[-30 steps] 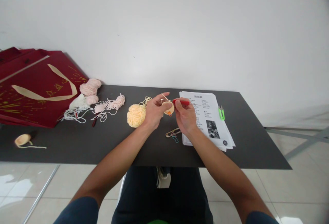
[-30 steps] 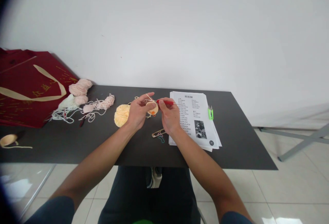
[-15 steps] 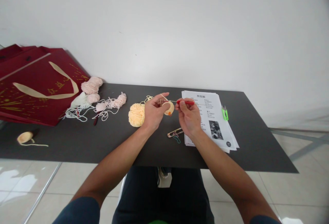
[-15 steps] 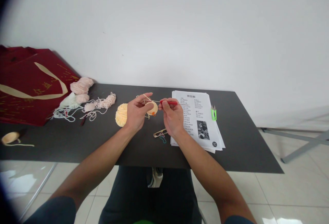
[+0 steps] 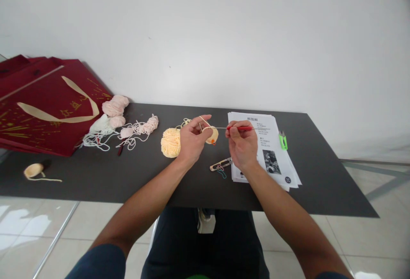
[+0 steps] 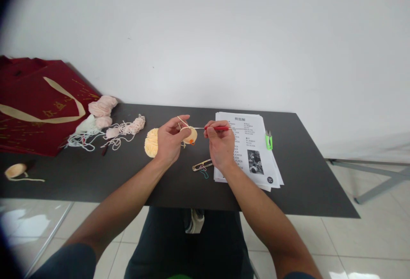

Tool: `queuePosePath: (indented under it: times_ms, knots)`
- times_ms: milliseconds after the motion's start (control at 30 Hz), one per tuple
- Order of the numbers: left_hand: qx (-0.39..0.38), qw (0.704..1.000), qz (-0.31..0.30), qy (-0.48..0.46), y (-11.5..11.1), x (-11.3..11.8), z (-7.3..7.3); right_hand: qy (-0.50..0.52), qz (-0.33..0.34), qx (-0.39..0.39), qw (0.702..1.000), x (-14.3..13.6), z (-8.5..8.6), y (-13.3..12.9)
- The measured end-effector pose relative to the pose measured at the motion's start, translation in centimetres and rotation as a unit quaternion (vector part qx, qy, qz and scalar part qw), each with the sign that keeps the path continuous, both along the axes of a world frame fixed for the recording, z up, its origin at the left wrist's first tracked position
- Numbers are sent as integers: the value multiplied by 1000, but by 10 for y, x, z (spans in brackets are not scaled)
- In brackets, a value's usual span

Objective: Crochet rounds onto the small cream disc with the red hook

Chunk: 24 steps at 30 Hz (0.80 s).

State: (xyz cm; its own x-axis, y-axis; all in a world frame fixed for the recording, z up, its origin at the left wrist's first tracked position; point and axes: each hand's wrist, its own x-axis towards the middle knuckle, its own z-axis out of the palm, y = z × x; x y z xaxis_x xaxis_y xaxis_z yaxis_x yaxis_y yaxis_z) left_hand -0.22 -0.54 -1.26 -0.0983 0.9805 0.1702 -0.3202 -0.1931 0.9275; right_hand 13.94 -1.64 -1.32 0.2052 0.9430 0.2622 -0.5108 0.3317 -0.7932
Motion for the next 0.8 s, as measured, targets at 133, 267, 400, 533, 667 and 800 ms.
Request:
queuePosePath:
  times_ms: [133, 267, 400, 533, 667, 800]
  knots:
    - [3, 1000, 3, -8, 0, 0, 0, -10, -20, 19, 1000, -1, -1, 0]
    - [11, 1000, 11, -10, -1, 0, 0, -42, -49, 33, 997, -2, -5, -1]
    - [6, 999, 30, -18, -1, 0, 0, -67, -76, 45, 994, -3, -9, -4]
    - [14, 999, 43, -19, -1, 0, -1, -67, -81, 48, 993, -4, -10, -5]
    - [17, 998, 52, -16, -1, 0, -2, -75, -83, 55, 992, -3, -11, -4]
    - [14, 998, 62, 0, -1, 1, -3, -86, -94, 64, 990, -4, -12, -5]
